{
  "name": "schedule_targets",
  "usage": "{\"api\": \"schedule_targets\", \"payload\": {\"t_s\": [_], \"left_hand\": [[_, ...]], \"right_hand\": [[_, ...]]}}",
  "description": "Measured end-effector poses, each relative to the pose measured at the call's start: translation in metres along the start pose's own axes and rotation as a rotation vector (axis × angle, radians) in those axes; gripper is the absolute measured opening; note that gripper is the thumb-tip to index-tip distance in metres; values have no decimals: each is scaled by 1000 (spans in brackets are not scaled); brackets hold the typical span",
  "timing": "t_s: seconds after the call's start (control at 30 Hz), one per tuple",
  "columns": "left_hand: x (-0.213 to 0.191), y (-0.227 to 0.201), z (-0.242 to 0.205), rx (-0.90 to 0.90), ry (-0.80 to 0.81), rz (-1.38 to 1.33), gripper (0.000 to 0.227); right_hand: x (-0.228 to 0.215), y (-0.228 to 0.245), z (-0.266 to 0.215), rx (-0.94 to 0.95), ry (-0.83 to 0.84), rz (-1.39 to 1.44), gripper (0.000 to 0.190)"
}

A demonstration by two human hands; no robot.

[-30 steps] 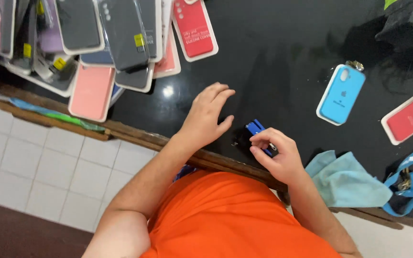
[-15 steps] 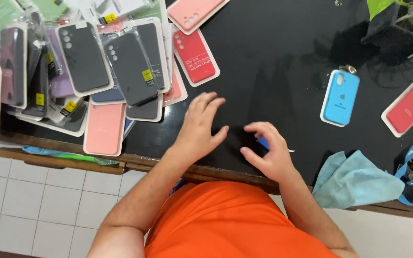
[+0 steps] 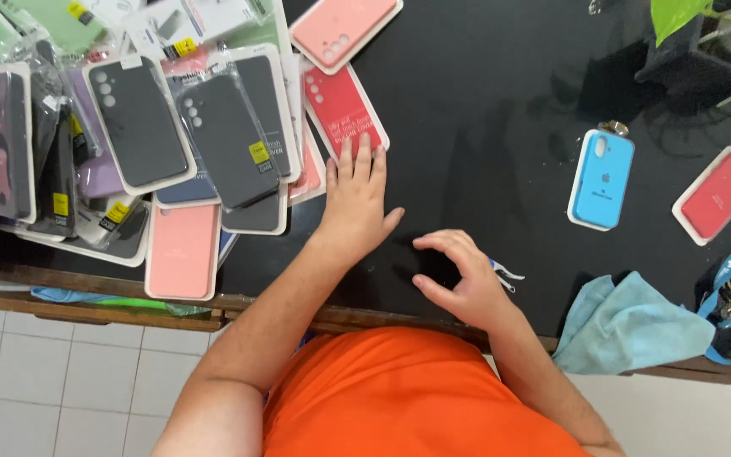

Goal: Sorting through various mobile phone cases and stapling their plastic retail packaging on a workbench.

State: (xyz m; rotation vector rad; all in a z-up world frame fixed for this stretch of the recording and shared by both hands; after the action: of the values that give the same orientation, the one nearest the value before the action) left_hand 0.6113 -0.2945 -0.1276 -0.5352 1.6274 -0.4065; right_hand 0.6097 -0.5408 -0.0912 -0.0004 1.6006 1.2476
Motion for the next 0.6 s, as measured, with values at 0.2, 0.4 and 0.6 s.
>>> {"api": "schedule_targets", "payload": {"t_s": [0.2,0.4,0.6], "left_hand": [[35,11,-32,166,-133,-25,107],[51,-2,-90,347,-124,-150,71],[50,10,-107,229,-361,-300,77]], "right_hand": [[-4,0,-14,45,-15,20,43],[1,3,-15,40,-26,22,40],[12,7,-10,70,-45,-32,44]]}}
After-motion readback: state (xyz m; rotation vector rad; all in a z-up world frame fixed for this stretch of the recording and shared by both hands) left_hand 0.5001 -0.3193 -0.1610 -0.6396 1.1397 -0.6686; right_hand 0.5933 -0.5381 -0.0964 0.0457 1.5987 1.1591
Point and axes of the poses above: each hand's wrist, its own z-axis towards the middle knuckle, its own x-axis out of the palm, y = z × x, the point moved 1 cm from there along z, towards the middle knuckle, and after that the axes turned 12 degrees about -z, right-handed, at the moved point
